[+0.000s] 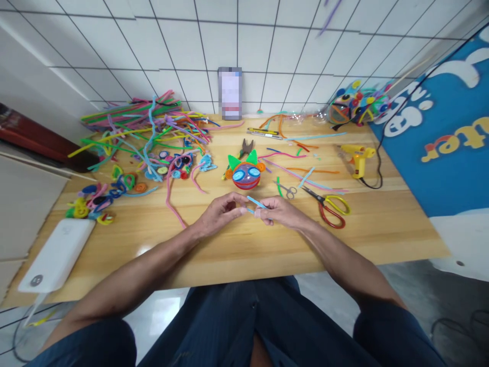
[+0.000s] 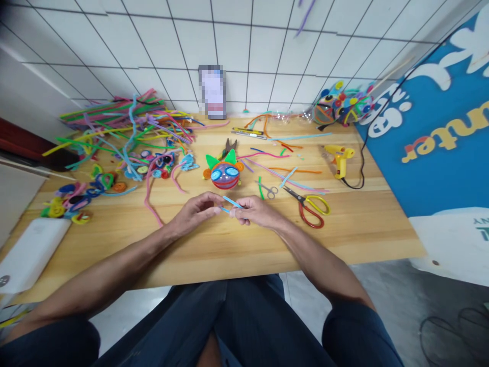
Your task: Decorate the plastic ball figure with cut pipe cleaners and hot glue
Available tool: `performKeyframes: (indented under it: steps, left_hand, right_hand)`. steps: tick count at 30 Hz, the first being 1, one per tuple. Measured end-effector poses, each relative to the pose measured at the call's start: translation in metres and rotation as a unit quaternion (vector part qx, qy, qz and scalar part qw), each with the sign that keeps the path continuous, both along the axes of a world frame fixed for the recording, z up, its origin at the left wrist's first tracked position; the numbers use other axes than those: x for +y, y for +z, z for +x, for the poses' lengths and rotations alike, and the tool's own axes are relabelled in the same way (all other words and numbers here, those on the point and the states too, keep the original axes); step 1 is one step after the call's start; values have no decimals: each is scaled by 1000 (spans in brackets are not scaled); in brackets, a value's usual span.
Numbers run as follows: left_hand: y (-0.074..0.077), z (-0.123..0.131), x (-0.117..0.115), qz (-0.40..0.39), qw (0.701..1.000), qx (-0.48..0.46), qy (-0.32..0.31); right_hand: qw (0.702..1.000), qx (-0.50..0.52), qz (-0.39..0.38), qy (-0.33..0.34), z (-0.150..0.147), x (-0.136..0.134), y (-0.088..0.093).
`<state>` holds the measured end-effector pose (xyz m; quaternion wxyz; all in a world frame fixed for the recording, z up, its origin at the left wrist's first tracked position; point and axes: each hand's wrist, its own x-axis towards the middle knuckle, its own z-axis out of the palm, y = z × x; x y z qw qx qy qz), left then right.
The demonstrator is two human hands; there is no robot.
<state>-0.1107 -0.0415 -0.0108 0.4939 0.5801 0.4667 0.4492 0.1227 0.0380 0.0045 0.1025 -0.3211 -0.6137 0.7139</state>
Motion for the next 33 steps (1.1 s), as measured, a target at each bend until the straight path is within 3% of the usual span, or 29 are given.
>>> performKeyframes:
  steps: [4, 10, 16, 18, 22, 25, 29, 33]
  left_hand:
    - [0, 2, 0, -44, 999, 0, -13]
    - [6, 1, 4, -127, 986, -110, 10]
    - [12, 4, 4, -180, 980, -72, -40]
    - [10, 1, 7, -178, 978, -109, 4]
    - [10, -5, 14, -135, 957, -199, 160]
    - [11, -6, 14, -112, 948, -215, 207]
    - [13, 0, 4, -95, 976, -138, 139]
    - [16, 10, -5, -93, 990, -70, 74]
  right_hand:
    - [1000, -4, -6, 11, -1, -1, 1]
    - [1000, 7, -9, 16, -2, -1, 2]
    - [998, -21, 12, 60, -7, -6, 2]
    - [998, -20, 12, 64, -6, -5, 3]
    - [999, -4, 13, 39, 2, 2, 7]
    - [1000, 17, 14, 20, 5, 5, 9]
    - [999, 22, 12, 20, 5, 4, 10]
    - [998, -7, 67, -5, 1, -1, 8]
